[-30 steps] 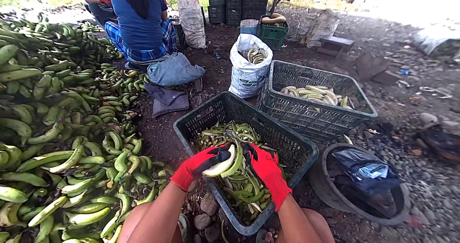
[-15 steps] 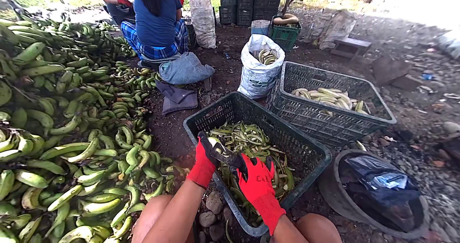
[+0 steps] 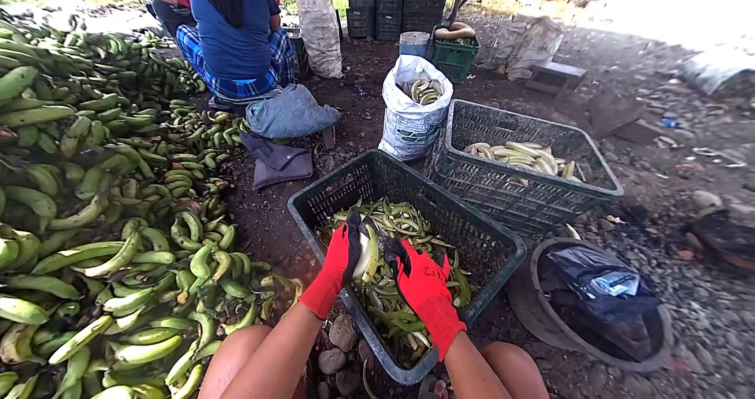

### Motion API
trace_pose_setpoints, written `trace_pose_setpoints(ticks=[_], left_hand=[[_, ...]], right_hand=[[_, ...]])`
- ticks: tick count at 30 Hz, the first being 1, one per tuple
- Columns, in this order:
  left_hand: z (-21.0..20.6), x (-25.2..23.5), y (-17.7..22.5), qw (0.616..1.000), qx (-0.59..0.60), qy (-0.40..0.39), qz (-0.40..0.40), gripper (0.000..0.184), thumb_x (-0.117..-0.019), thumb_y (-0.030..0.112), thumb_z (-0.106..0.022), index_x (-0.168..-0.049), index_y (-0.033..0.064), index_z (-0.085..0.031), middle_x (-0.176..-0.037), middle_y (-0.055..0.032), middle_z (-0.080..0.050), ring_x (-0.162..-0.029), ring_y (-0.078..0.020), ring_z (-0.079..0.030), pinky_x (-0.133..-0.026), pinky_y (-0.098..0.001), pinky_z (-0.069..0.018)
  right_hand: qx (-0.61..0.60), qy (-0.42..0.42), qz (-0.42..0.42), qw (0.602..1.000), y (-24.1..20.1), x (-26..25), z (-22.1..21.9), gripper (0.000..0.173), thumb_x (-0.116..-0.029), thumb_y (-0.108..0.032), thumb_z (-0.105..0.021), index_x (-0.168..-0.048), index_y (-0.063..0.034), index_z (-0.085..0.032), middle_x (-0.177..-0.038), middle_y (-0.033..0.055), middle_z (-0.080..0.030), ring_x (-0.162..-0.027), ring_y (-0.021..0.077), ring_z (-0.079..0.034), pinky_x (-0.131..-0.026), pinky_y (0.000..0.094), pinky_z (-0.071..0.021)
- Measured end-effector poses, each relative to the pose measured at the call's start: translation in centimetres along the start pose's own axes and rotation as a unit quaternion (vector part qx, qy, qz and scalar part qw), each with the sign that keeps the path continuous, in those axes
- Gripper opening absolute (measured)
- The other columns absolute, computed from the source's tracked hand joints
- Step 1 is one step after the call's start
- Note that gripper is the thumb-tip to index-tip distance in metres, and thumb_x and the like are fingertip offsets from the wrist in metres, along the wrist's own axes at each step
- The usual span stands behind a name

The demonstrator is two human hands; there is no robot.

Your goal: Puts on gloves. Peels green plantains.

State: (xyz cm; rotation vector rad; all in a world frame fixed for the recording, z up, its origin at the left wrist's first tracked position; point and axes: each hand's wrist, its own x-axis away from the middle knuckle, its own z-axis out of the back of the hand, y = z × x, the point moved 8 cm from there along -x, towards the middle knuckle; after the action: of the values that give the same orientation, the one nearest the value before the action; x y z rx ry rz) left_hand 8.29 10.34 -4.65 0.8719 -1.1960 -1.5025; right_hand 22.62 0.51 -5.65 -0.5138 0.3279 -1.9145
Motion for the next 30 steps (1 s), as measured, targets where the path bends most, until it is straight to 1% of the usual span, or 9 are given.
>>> trace_pose_setpoints(ticks=[2,5,8,12,14,18,23,26,30], left_hand=[[-1.5,1.3,0.9,0.991,-0.046,-0.120,-0.037,0.044,-0.1118,0.023,-0.031,-0.132,-0.0058,-0.058,-0.120,-0.0179,-0.065,-0.108,-0.0144,-0.063,-0.099,-0.0325,-0.0493],[-3.6,2.8,1.4,0.964,-0.042,-0.255,-0.064,0.050,-0.1104,0.034,-0.030,-0.139,0.0019,-0.055,-0.116,-0.0078,-0.066,-0.099,-0.0065,-0.064,-0.092,-0.0280,-0.0535],[-3.2,1.1,-0.3,0.974,0.103,-0.199,0.013,0.049,-0.1105,0.038,-0.027,-0.138,0.0056,-0.053,-0.094,-0.0058,-0.066,-0.071,-0.0122,-0.064,-0.063,-0.0301,-0.0570],[-1.6,-0.9,-2.7,0.925,0.347,-0.073,0.139,0.043,-0.1116,0.039,-0.030,-0.103,0.0052,-0.055,-0.064,-0.0064,-0.059,-0.048,-0.0151,-0.059,-0.044,-0.0289,-0.0524],[-0.8,-1.0,-4.0,0.905,0.393,-0.043,0.157,0.033,-0.1109,0.028,-0.029,-0.103,0.0068,-0.053,-0.070,-0.0060,-0.059,-0.057,-0.0153,-0.061,-0.053,-0.0308,-0.0543],[-0.7,-0.9,-4.4,0.877,0.445,-0.024,0.178,0.041,-0.1099,0.023,-0.022,-0.083,0.0088,-0.050,-0.058,-0.0023,-0.055,-0.048,-0.0106,-0.057,-0.046,-0.0231,-0.0507],[-1.0,-0.7,-1.9,0.931,0.355,-0.039,0.078,0.033,-0.1124,0.028,-0.031,-0.124,0.0056,-0.052,-0.087,-0.0059,-0.063,-0.074,-0.0120,-0.065,-0.066,-0.0291,-0.0580],[-1.3,-0.3,-1.4,0.967,0.246,-0.015,0.067,0.038,-0.1127,0.030,-0.032,-0.118,0.0027,-0.058,-0.088,-0.0067,-0.064,-0.076,-0.0111,-0.064,-0.069,-0.0282,-0.0564],[-2.5,1.7,0.5,0.992,0.099,-0.079,-0.026,0.040,-0.1108,0.020,-0.033,-0.135,-0.0040,-0.054,-0.116,-0.0107,-0.064,-0.099,-0.0064,-0.062,-0.090,-0.0242,-0.0516]], right_hand=[[-0.041,-0.003,-0.003,0.999,1.0,-1.0,0.6,0.051,-0.1101,-0.038,-0.039,-0.159,-0.0220,-0.042,-0.141,0.0148,-0.063,-0.138,0.0317,-0.054,-0.124,0.0625,-0.0142],[-0.114,-0.012,0.009,0.993,3.1,-2.6,0.3,0.052,-0.1099,-0.048,-0.033,-0.155,-0.0261,-0.048,-0.142,0.0065,-0.064,-0.137,0.0237,-0.055,-0.122,0.0587,-0.0263],[-0.174,0.004,0.015,0.985,3.6,-2.1,0.3,0.052,-0.1097,-0.047,-0.035,-0.153,-0.0215,-0.050,-0.141,0.0091,-0.064,-0.135,0.0251,-0.056,-0.117,0.0567,-0.0349],[-0.065,0.000,0.044,0.997,1.1,0.2,-0.5,0.054,-0.1074,-0.044,-0.043,-0.157,-0.0216,-0.045,-0.143,0.0129,-0.062,-0.139,0.0302,-0.053,-0.124,0.0624,-0.0153],[-0.002,0.003,0.092,0.996,-0.3,1.2,-1.6,0.057,-0.1037,-0.046,-0.050,-0.156,-0.0236,-0.045,-0.141,0.0179,-0.061,-0.136,0.0368,-0.053,-0.123,0.0671,-0.0130],[0.029,0.084,0.160,0.983,-1.7,2.7,-1.3,0.057,-0.0955,-0.038,-0.062,-0.149,-0.0216,-0.056,-0.130,0.0271,-0.064,-0.127,0.0489,-0.056,-0.116,0.0755,-0.0142],[0.025,0.012,0.076,0.997,-0.6,1.2,-0.7,0.055,-0.1045,-0.040,-0.050,-0.157,-0.0230,-0.045,-0.137,0.0180,-0.064,-0.132,0.0372,-0.057,-0.123,0.0672,-0.0115],[0.012,0.002,0.043,0.999,0.1,0.8,-0.3,0.054,-0.1071,-0.041,-0.045,-0.158,-0.0225,-0.042,-0.139,0.0159,-0.063,-0.135,0.0341,-0.056,-0.124,0.0652,-0.0112],[-0.093,-0.015,0.005,0.996,1.8,-1.0,-0.2,0.051,-0.1104,-0.038,-0.038,-0.157,-0.0190,-0.045,-0.144,0.0142,-0.062,-0.139,0.0305,-0.053,-0.124,0.0610,-0.0193]])
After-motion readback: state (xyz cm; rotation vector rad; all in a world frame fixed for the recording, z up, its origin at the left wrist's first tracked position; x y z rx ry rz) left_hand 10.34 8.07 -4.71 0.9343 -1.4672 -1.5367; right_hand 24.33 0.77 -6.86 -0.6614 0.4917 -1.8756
